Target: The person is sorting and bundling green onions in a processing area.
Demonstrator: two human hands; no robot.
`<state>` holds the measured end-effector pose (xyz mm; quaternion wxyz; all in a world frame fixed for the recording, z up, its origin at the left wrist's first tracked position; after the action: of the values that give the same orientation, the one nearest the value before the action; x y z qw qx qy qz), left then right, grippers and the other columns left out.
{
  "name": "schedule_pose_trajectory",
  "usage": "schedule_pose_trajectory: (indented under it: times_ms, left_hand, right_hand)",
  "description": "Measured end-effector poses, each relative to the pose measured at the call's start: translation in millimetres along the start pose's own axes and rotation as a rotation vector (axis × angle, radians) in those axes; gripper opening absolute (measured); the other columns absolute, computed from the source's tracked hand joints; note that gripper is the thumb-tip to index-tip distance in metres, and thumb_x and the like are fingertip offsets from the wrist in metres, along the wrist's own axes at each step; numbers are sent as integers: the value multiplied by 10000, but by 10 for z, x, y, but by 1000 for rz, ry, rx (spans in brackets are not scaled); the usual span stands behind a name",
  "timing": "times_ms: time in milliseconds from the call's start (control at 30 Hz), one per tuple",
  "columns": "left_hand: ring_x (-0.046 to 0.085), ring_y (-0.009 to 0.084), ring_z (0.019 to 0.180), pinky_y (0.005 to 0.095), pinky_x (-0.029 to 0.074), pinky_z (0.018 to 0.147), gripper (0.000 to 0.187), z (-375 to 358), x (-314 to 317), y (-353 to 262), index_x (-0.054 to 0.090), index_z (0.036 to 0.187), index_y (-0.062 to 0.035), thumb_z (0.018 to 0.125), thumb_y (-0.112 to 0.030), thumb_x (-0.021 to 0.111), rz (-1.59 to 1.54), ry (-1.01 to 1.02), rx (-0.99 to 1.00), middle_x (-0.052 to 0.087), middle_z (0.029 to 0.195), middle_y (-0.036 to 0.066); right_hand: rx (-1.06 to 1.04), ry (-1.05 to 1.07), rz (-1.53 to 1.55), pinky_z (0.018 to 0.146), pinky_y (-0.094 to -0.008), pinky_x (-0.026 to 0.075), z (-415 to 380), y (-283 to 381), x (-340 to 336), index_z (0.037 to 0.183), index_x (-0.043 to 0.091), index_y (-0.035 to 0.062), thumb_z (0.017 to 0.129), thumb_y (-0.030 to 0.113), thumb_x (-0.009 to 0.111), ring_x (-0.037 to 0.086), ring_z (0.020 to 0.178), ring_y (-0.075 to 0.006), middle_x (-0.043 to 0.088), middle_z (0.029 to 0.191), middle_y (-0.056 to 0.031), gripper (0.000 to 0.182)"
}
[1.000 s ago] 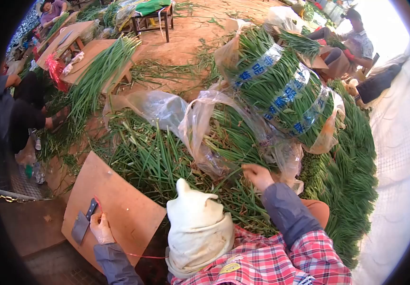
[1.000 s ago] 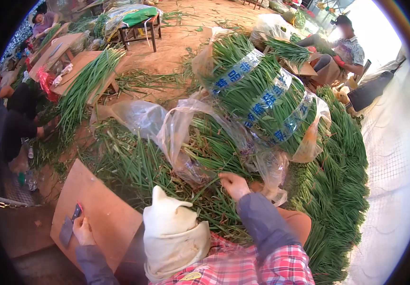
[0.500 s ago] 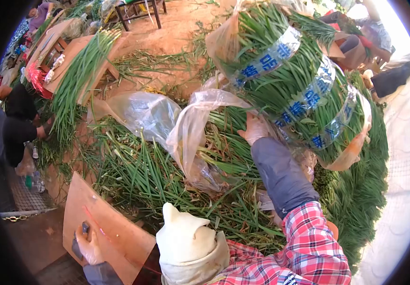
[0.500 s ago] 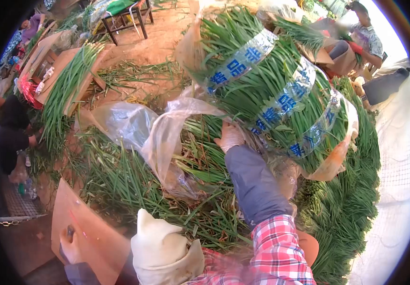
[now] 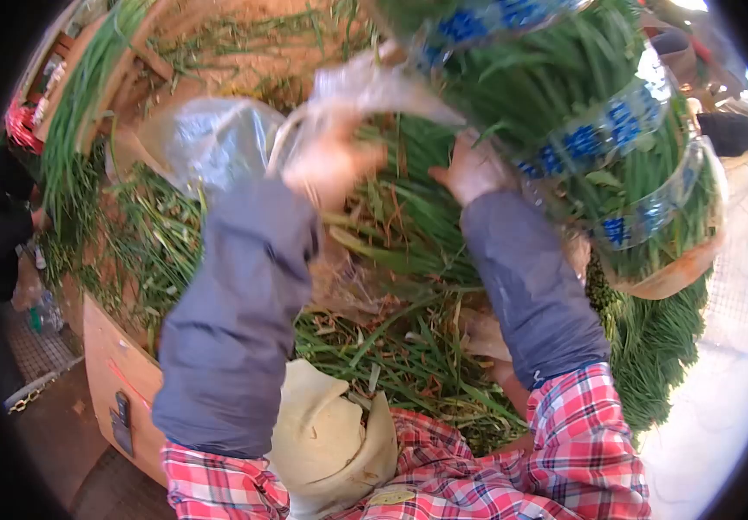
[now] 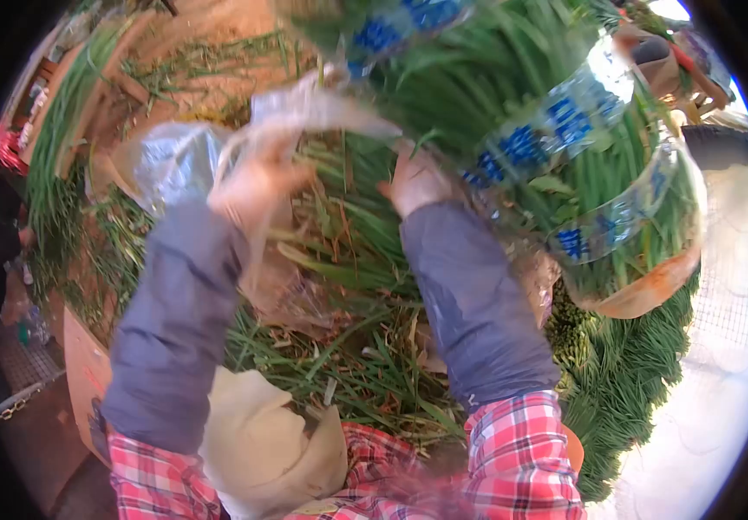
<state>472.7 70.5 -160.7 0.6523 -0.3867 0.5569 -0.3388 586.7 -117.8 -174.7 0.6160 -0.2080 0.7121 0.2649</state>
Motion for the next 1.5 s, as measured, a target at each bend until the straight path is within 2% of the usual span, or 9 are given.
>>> schedule_pose_trajectory:
  times_ms: [33, 100, 267, 467, 733, 833, 1033, 1133, 1500]
  left_hand:
    - [432, 205, 1157, 346, 352, 950, 496, 148, -66, 2, 455, 1258, -62, 814, -222, 608, 180, -134, -76, 463, 1249, 86]
    - [454, 173, 1112, 343, 336, 933, 462, 390, -305, -103, 488, 1220, -83, 812, -256, 619, -85, -94, -289, 500, 1211, 69]
    - [541, 165, 984, 306, 390, 865, 377, 446, -318, -229, 583, 1119, -59, 815, -280, 619, -239, -292, -178, 615, 1031, 48]
    - [548, 167, 971, 301, 397, 856, 365, 429, -356, -291, 591, 1102, -52, 817, -277, 614, -217, -298, -150, 621, 1014, 51]
    - [558, 168, 953, 295, 407, 844, 349, 449, -400, -369, 602, 1079, -41, 818, -273, 607, -199, -289, -116, 629, 990, 55]
    - [561, 169, 946, 293, 410, 840, 344, 443, -408, -411, 605, 1071, -37, 819, -271, 605, -199, -286, -116, 632, 981, 56]
    - [569, 170, 933, 288, 417, 831, 335, 432, -400, -553, 613, 1054, -29, 820, -268, 600, -155, -253, -74, 638, 964, 59]
    - [572, 171, 926, 286, 421, 827, 330, 390, -366, -673, 617, 1045, -25, 821, -267, 598, -98, -224, -23, 641, 955, 61]
    - [592, 184, 819, 306, 458, 754, 317, -127, 33, -859, 614, 998, 21, 805, -226, 566, 85, 141, -405, 646, 874, 116]
  right_hand:
    - [128, 79, -54, 865, -407, 459, 44, 56, -36, 1103, 524, -48, 683, 429, 713, 565, 992, -340, 547, 1123, -218, 664]
    - [126, 236, -1, 853, -410, 466, 251, 24, -62, 1140, 505, -64, 626, 483, 745, 578, 966, -345, 537, 1139, -245, 788]
    - [-38, 105, 188, 949, -407, 401, 396, -174, 112, 1285, 352, -64, 610, 520, 735, 472, 1140, -352, 442, 1259, -258, 970]
    - [30, 336, -99, 1016, -396, 335, 593, -144, 158, 1358, 224, -33, 599, 506, 734, 356, 1246, -348, 333, 1354, -246, 1061]
    - [44, 98, 47, 987, -406, 349, 598, -244, 279, 1261, 397, 3, 617, 284, 720, 412, 1179, -364, 438, 1258, -235, 773]
    - [-188, -67, 63, 977, -407, 373, 577, -344, 347, 1329, 339, 37, 652, 324, 685, 456, 1154, -358, 455, 1266, -220, 813]
    - [-221, 392, 243, 958, -371, 377, 12, -279, -197, 1254, 419, 34, 606, 134, 707, 463, 1125, -346, 482, 1218, -213, 717]
    - [-450, 272, 140, 873, -400, 423, -71, -455, -3, 1238, 418, 59, 615, 175, 710, 506, 1044, -354, 528, 1110, -203, 698]
    - [-540, -48, 315, 791, -397, 473, -1139, -335, -901, 1099, 555, 87, 654, 24, 630, 563, 930, -317, 573, 1003, -127, 455]
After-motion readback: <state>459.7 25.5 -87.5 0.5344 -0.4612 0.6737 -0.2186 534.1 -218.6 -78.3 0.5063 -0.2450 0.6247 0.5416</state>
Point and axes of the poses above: each hand's wrist, its own z-axis towards the middle knuckle, its own x-axis out of the palm, y = z × x, the point moved 2 cm from there along z, towards the middle knuckle
